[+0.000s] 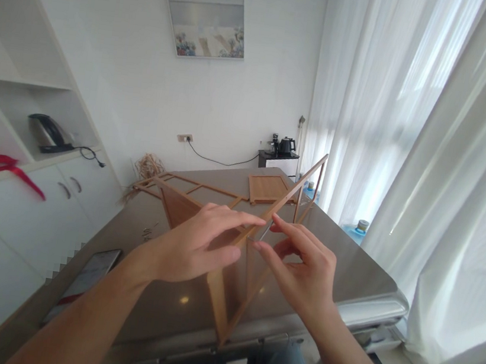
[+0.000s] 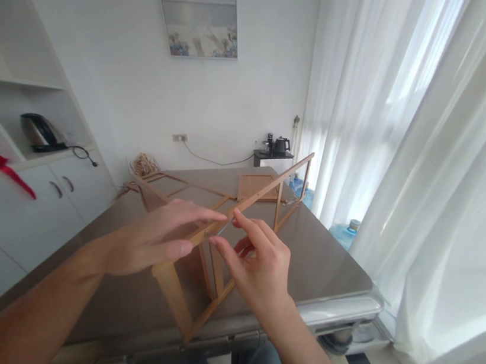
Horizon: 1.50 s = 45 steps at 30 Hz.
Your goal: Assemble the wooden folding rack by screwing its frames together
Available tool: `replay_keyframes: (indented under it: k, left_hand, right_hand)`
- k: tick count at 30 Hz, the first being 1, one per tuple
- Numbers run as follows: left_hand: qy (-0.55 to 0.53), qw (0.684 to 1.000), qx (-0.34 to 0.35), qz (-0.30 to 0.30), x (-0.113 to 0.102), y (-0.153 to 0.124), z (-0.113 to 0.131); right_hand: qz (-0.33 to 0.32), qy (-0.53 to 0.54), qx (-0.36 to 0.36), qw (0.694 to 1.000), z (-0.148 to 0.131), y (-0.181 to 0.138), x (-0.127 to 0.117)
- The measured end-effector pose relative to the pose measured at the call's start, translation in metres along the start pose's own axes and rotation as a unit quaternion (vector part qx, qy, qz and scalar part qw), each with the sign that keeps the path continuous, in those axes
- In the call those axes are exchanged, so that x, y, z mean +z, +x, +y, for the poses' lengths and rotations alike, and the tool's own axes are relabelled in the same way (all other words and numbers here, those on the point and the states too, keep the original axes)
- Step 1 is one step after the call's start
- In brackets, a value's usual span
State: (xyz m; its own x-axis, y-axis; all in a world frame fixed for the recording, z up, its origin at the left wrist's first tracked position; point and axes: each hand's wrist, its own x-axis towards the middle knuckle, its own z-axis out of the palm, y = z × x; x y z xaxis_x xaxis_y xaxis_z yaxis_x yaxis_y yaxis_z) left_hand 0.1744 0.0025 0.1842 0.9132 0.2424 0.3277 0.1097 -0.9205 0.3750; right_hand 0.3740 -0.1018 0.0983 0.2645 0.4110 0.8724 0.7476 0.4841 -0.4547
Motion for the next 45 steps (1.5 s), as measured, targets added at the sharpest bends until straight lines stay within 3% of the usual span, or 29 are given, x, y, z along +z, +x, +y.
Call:
replay_keyframes:
  k: [31,34,37,42,45]
  left_hand:
    - [-0.048,0.998,-0.007,0.049,0.011,-0.008,-0.008]
    - [-0.079,0.992,0.016,0.099,0.014,-0.012,-0.011]
    - [-0.103,0.974,0.031,0.198,0.024,-0.021,-0.016]
    - [-0.191,0.891,0.023,0.412,0.058,-0.052,-0.024]
    - [-0.234,0.862,-0.037,0.448,0.086,-0.074,-0.023]
  right_hand:
    - [-0.006,-0.055,0.008,0.998,-0.002,-0.002,-0.003]
    - [-0.004,-0.069,-0.038,0.997,-0.001,0.001,-0.007]
    - [-0.012,-0.075,-0.112,0.991,0.001,0.005,-0.011]
    - [-0.066,-0.094,-0.224,0.968,0.006,0.009,-0.015]
    - [-0.104,-0.085,-0.264,0.955,0.009,0.013,-0.018]
